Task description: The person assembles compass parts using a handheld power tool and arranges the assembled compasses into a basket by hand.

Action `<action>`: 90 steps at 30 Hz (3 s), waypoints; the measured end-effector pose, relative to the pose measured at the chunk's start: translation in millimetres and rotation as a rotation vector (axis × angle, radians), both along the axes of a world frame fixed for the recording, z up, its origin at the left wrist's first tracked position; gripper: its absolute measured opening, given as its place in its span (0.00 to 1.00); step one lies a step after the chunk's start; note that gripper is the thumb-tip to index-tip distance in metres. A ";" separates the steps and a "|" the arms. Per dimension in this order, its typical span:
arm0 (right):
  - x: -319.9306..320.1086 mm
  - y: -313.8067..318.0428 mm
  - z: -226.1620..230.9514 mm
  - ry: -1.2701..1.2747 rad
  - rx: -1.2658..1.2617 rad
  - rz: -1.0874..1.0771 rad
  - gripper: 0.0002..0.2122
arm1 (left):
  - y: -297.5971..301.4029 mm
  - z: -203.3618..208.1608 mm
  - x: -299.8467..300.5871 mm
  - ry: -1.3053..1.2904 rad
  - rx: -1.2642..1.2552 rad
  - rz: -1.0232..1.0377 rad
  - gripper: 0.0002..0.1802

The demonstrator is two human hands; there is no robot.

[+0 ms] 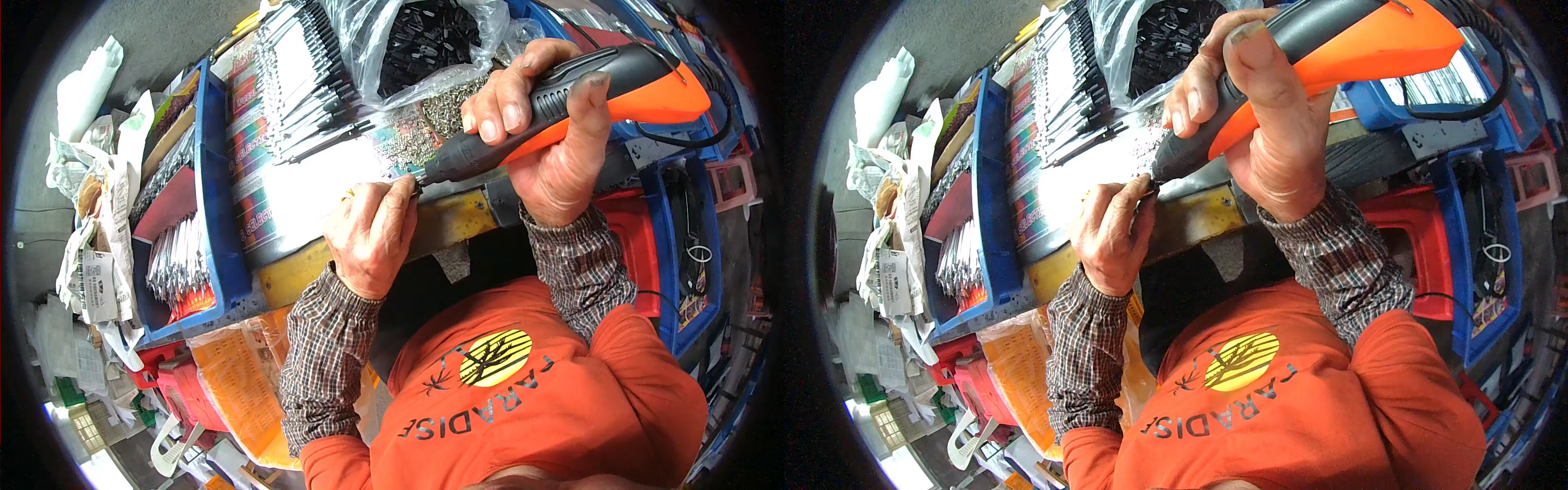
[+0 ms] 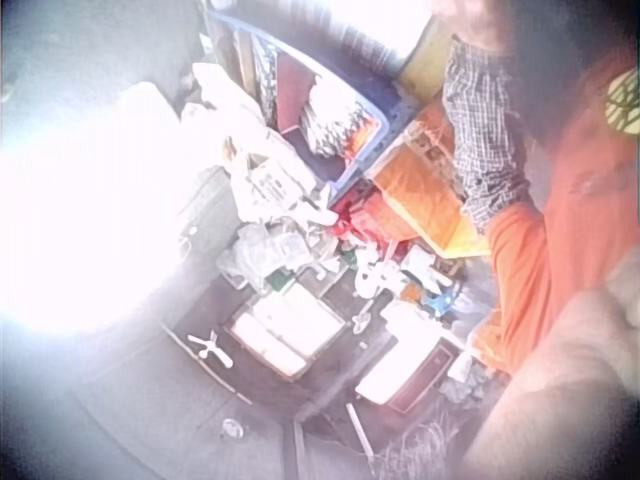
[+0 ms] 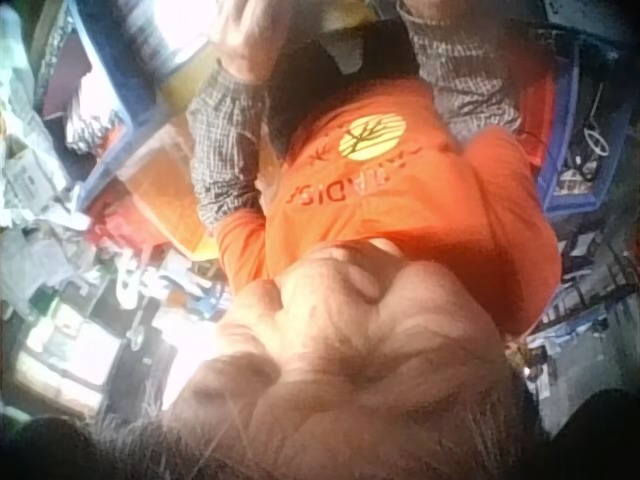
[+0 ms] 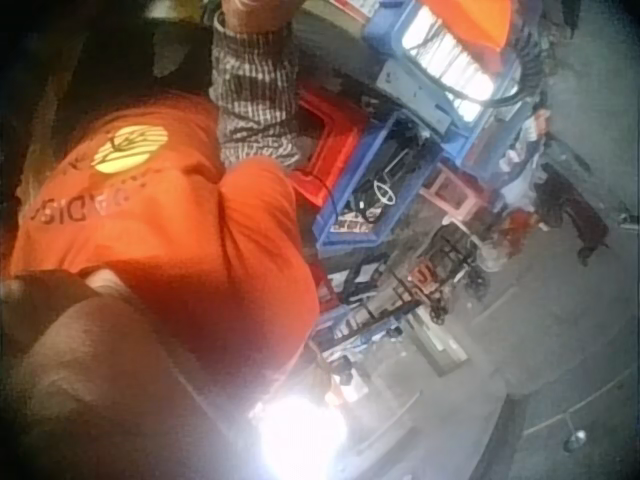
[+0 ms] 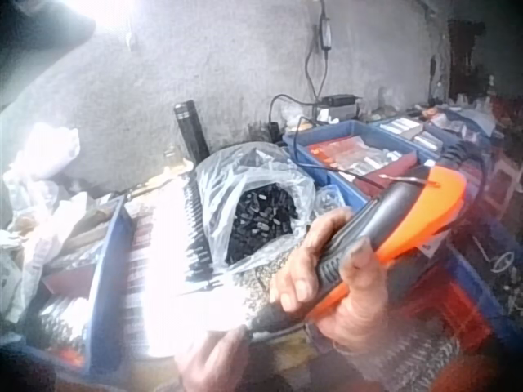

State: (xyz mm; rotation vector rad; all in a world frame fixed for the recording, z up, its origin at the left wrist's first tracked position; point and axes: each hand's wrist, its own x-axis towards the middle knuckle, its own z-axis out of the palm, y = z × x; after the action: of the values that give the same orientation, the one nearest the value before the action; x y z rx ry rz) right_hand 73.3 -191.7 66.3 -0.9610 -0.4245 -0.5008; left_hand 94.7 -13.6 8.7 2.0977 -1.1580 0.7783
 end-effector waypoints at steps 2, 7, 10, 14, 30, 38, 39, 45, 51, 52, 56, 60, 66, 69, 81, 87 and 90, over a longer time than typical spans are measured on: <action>0.3 -1.2 0.7 0.000 -0.006 0.006 0.22 | -0.9 -0.1 -0.4 -0.011 0.011 0.016 0.15; 1.4 -4.6 0.5 -0.006 0.001 0.004 0.22 | -1.8 -1.2 1.9 -0.045 0.019 0.007 0.15; 0.3 -5.8 1.0 -0.004 0.008 -0.022 0.22 | -0.9 -2.5 2.9 -0.051 0.030 0.003 0.16; -1.2 -7.7 -0.6 -0.001 0.004 -0.031 0.21 | 0.1 -2.2 1.9 -0.021 0.027 -0.016 0.17; -2.7 -8.5 -4.2 0.001 0.003 -0.030 0.21 | 1.0 -2.6 2.3 -0.043 0.064 0.037 0.13; -5.9 -8.0 -0.5 -0.023 -0.020 -0.068 0.20 | 2.1 1.5 0.6 0.131 0.014 0.041 0.13; -6.8 -8.7 -0.5 -0.032 -0.014 -0.057 0.20 | 2.7 2.9 -0.7 0.160 0.005 0.035 0.12; -12.8 -2.6 4.7 -0.067 -0.122 -0.052 0.22 | 14.2 14.5 -25.2 0.414 -0.106 0.068 0.12; -16.1 13.7 6.2 -0.132 -0.212 0.061 0.25 | 37.6 20.8 -60.3 1.201 -0.499 -0.011 0.09; -16.0 16.0 6.3 -0.151 -0.226 0.087 0.25 | 40.1 21.6 -65.0 1.202 -0.508 -0.007 0.09; -12.4 21.5 5.9 -0.221 -0.292 0.144 0.25 | 49.6 17.9 -77.7 1.460 -0.730 -0.090 0.10; -13.0 28.7 5.4 -0.229 -0.335 0.169 0.26 | 53.7 8.8 -85.5 1.536 -0.810 -0.113 0.11; -12.1 38.7 6.1 -0.251 -0.381 0.267 0.25 | 50.0 0.9 -93.3 1.552 -1.039 -0.054 0.10; -18.1 46.7 10.2 -0.264 -0.405 0.285 0.24 | 46.0 -0.1 -94.1 1.612 -1.110 -0.065 0.09; -30.0 61.9 15.6 -0.022 -0.451 0.218 0.24 | 38.8 -6.0 -89.8 1.804 -1.307 -0.191 0.05; -27.7 61.6 12.4 -0.002 -0.445 0.302 0.25 | 35.8 -6.3 -90.3 1.789 -1.308 -0.149 0.05; -25.9 60.8 8.8 -0.034 -0.405 0.309 0.26 | 35.3 -11.3 -91.7 1.797 -1.300 -0.168 0.05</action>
State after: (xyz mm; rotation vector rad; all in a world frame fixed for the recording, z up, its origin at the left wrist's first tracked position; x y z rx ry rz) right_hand 47.4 -130.9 75.1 -1.2495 -0.7096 -0.1499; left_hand 3.0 21.8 -2.6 0.7775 0.2665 -0.4892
